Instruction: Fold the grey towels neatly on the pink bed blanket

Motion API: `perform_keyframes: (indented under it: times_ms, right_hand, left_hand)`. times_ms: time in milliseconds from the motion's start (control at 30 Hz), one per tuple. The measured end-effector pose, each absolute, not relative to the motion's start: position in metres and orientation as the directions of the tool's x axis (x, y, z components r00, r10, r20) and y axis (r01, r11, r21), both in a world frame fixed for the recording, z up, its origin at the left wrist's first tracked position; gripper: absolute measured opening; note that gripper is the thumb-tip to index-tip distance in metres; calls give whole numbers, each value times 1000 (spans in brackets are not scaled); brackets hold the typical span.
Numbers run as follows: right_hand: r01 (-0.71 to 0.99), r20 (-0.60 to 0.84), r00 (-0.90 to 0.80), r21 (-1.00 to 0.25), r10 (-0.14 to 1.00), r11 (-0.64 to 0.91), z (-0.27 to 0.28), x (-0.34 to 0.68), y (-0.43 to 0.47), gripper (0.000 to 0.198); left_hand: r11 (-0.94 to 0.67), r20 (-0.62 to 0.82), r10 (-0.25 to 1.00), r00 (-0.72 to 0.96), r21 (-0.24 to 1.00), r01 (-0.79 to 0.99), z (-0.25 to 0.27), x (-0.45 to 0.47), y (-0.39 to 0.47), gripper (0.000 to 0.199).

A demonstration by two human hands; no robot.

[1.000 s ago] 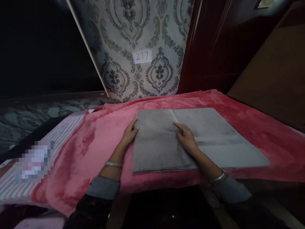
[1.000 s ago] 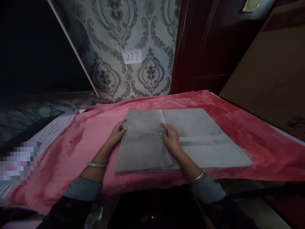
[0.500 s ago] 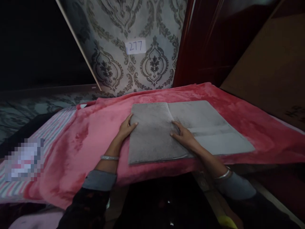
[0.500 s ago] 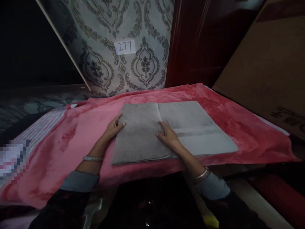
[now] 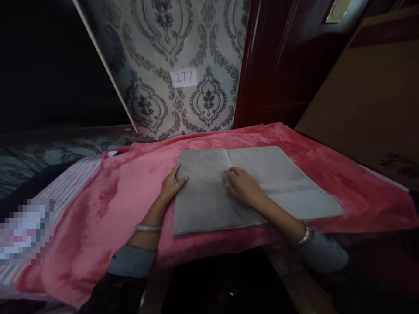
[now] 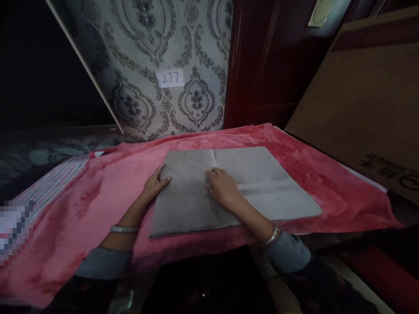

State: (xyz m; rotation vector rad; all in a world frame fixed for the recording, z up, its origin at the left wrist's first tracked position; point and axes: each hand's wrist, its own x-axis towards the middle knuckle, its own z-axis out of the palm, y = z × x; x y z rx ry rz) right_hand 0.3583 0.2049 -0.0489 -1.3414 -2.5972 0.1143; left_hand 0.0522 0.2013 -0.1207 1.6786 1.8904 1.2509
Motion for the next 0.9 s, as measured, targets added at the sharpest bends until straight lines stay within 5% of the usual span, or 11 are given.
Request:
perform_keyframes:
  times_ms: [233,900]
  right_hand:
    - [605,160,-756,-202,635,770,-70,281,261,66]
    - [876,27,-446,-194,895,442,-95,308,355,62]
  left_hand:
    - [-87,314,930,-191,694,715,-120,52,196,80]
    - [-80,252,951,-177,758,647,-118,55,192,77]
